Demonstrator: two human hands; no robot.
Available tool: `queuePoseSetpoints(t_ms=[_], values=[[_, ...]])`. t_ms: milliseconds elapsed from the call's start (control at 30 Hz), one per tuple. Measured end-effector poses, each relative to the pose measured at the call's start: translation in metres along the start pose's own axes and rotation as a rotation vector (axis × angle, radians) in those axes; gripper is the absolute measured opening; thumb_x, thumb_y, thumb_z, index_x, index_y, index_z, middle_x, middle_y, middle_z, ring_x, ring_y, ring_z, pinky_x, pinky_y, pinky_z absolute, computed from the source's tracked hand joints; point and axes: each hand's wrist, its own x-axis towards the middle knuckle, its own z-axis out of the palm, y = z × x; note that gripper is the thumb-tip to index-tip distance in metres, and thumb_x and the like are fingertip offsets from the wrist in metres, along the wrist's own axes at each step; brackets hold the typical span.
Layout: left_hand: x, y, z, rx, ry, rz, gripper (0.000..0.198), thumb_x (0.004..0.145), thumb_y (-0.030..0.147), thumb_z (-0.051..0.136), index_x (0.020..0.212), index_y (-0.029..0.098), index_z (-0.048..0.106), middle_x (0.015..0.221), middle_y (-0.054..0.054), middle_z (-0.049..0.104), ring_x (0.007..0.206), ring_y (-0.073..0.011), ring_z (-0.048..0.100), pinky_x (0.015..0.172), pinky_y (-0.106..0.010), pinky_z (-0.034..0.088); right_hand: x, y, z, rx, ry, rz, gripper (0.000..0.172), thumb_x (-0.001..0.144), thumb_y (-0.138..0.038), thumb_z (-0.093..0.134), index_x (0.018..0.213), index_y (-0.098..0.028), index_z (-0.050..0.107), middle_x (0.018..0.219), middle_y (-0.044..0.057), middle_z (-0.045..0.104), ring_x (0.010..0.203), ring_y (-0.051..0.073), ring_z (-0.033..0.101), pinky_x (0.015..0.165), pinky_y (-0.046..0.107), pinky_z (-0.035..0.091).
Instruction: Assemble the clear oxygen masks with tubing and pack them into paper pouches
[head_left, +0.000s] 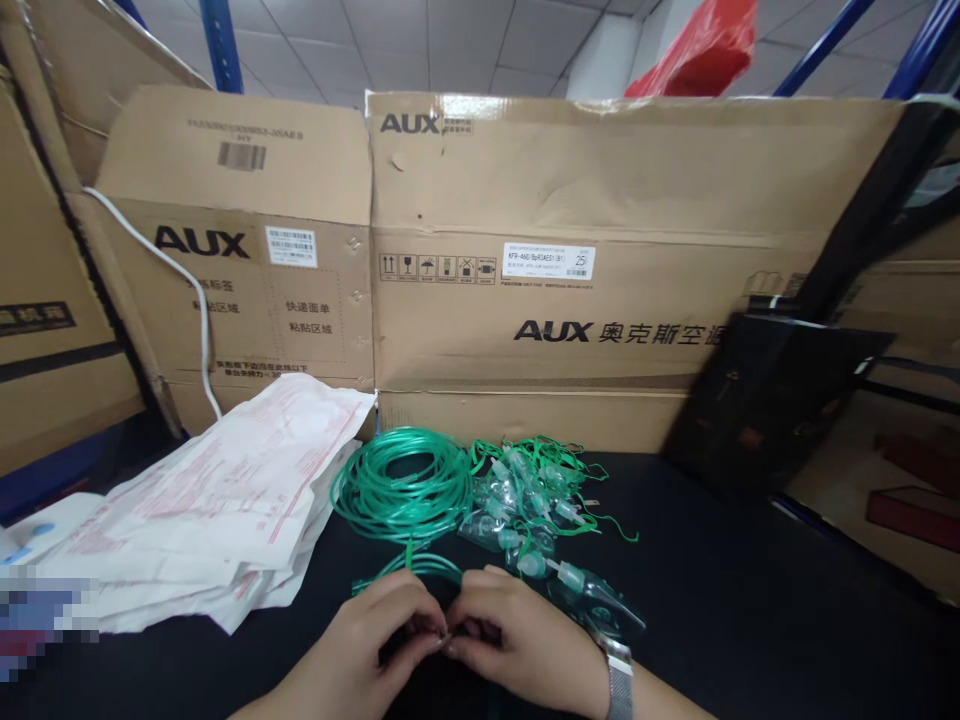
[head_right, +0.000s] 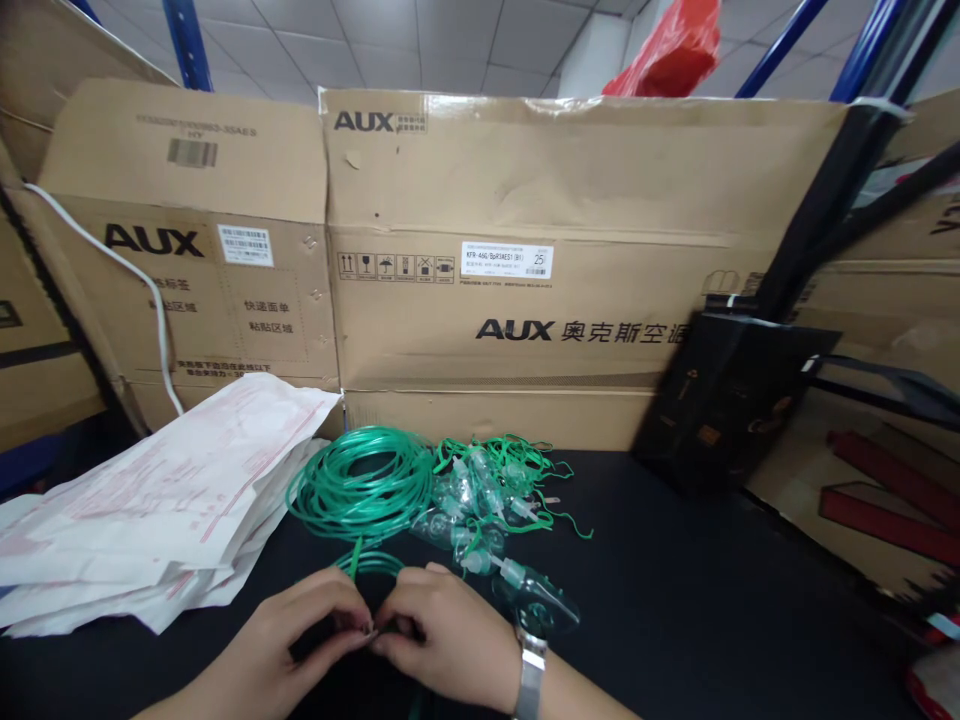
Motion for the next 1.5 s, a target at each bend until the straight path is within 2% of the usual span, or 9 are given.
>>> queuePoseSetpoints(t_ms=[200, 367, 567, 733, 933, 1167, 1300, 1400, 1500], values=[[0.001, 0.011, -0.011, 0.114, 0.085, -0.014, 0.018, 0.075, 0.018, 0.056, 0.092, 0.023, 0.052, 0.092, -0.003, 0.049, 0.087, -0.0167, 0.050, 0.077, -0.030, 0.044, 0.001, 0.018, -0.016, 0.153, 0.347, 0.081, 0.019, 0.081, -0.024, 0.049, 0.068, -0.017, 0.061, 0.065, 0.000, 0.054, 0.062, 0.011, 0.050, 0.059, 0.022, 0.040], [-0.002, 0.001, -0.001, 0.173, -0.258, 0.177, 0.010, 0.075, 0.020, 0.057, 0.084, 0.026, 0.057, 0.083, 0.001, 0.051, 0.076, -0.0129, 0.051, 0.064, -0.021, 0.040, -0.003, 0.055, -0.051, 0.353, 1.003, 0.332, 0.024, 0.074, -0.038, 0.055, 0.075, -0.015, 0.061, 0.050, -0.004, 0.047, 0.043, 0.010, 0.042, 0.042, 0.022, 0.036], [-0.005, -0.008, 0.015, 0.223, -0.325, 0.269, 0.013, 0.077, 0.022, 0.058, 0.089, 0.026, 0.057, 0.073, 0.003, 0.057, 0.065, -0.0114, 0.051, 0.056, -0.018, 0.037, -0.003, 0.075, -0.056, 0.241, 1.296, 0.341, 0.044, 0.073, -0.030, 0.053, 0.115, -0.019, 0.047, 0.097, 0.006, 0.048, 0.081, 0.017, 0.053, 0.072, 0.032, 0.045], [0.002, 0.005, 0.007, 0.244, -0.478, 0.222, 0.019, 0.071, 0.013, 0.062, 0.089, 0.021, 0.059, 0.073, 0.002, 0.063, 0.065, -0.0117, 0.054, 0.059, -0.018, 0.039, -0.004, 0.034, -0.035, -0.211, 1.066, 0.067, 0.027, 0.080, -0.016, 0.045, 0.105, -0.024, 0.054, 0.101, 0.009, 0.048, 0.098, 0.023, 0.048, 0.086, 0.044, 0.039], [-0.002, -0.007, 0.012, 0.208, -0.373, 0.209, 0.012, 0.077, 0.015, 0.054, 0.085, 0.023, 0.058, 0.067, 0.003, 0.060, 0.060, -0.0112, 0.050, 0.057, -0.020, 0.036, -0.007, 0.028, -0.019, -0.370, 0.824, -0.128, 0.032, 0.077, -0.004, 0.044, 0.101, -0.022, 0.055, 0.102, 0.009, 0.048, 0.096, 0.021, 0.048, 0.081, 0.040, 0.042], [0.001, -0.002, -0.001, 0.140, -0.356, 0.175, 0.015, 0.084, 0.021, 0.045, 0.090, 0.023, 0.059, 0.074, -0.001, 0.060, 0.068, -0.0127, 0.051, 0.060, -0.021, 0.036, -0.008, 0.037, -0.052, -0.235, 0.836, -0.029, 0.022, 0.083, -0.010, 0.040, 0.088, -0.021, 0.058, 0.092, 0.006, 0.050, 0.089, 0.019, 0.050, 0.078, 0.036, 0.042], [-0.001, -0.005, 0.002, 0.096, -0.302, 0.199, 0.021, 0.086, 0.026, 0.040, 0.088, 0.023, 0.060, 0.071, -0.001, 0.060, 0.066, -0.0131, 0.050, 0.060, -0.022, 0.036, -0.013, 0.031, -0.070, -0.126, 0.482, 0.126, 0.015, 0.082, -0.021, 0.048, 0.093, -0.022, 0.057, 0.091, 0.004, 0.050, 0.081, 0.016, 0.052, 0.073, 0.030, 0.045], [-0.002, -0.011, 0.007, 0.101, -0.295, 0.206, 0.024, 0.087, 0.030, 0.038, 0.085, 0.024, 0.062, 0.069, -0.001, 0.059, 0.064, -0.0131, 0.050, 0.059, -0.022, 0.037, -0.018, 0.028, -0.069, -0.217, 0.183, 0.173, 0.033, 0.068, -0.029, 0.066, 0.099, -0.022, 0.056, 0.096, 0.003, 0.050, 0.087, 0.018, 0.050, 0.079, 0.032, 0.044], [-0.003, -0.012, 0.008, 0.102, -0.307, 0.200, 0.022, 0.086, 0.030, 0.041, 0.085, 0.023, 0.062, 0.070, -0.001, 0.059, 0.065, -0.0132, 0.051, 0.059, -0.022, 0.037, -0.018, 0.027, -0.059, -0.412, 0.106, 0.224, 0.041, 0.059, -0.028, 0.073, 0.095, -0.020, 0.056, 0.096, 0.005, 0.050, 0.091, 0.022, 0.047, 0.080, 0.036, 0.042]])
